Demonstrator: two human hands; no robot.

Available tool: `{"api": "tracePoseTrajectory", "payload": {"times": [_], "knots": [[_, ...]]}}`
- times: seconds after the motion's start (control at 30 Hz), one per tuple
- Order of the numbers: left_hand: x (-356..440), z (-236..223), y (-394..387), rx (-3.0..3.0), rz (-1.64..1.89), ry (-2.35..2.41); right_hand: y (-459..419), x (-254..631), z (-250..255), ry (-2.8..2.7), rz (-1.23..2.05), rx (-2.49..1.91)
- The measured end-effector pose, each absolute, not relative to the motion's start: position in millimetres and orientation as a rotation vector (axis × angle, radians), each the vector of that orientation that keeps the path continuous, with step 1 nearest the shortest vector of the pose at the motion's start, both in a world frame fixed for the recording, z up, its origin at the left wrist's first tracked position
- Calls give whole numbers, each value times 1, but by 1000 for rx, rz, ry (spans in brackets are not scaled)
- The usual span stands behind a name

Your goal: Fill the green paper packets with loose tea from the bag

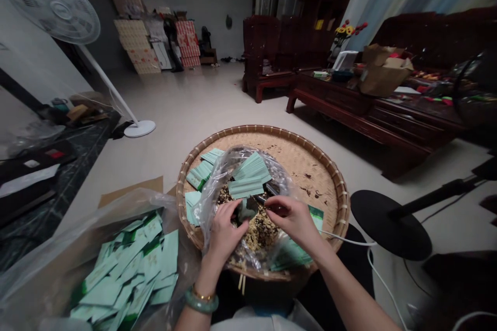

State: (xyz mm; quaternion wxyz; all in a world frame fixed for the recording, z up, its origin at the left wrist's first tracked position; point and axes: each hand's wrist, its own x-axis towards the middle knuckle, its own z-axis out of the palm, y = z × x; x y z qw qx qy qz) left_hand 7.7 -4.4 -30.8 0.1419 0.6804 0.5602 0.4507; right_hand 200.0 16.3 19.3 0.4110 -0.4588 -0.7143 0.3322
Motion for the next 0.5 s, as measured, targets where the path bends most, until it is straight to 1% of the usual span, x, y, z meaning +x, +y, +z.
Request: {"api": "tracePoseTrajectory", "payload": {"times": [0.2,0.5], "knots": [[8,-29,-4,2001,1302,1612,17,177,44,-1897,780,-1016],[6,-29,-5,1982,1309,1608,14,179,40,-1866,689,-1024]]}}
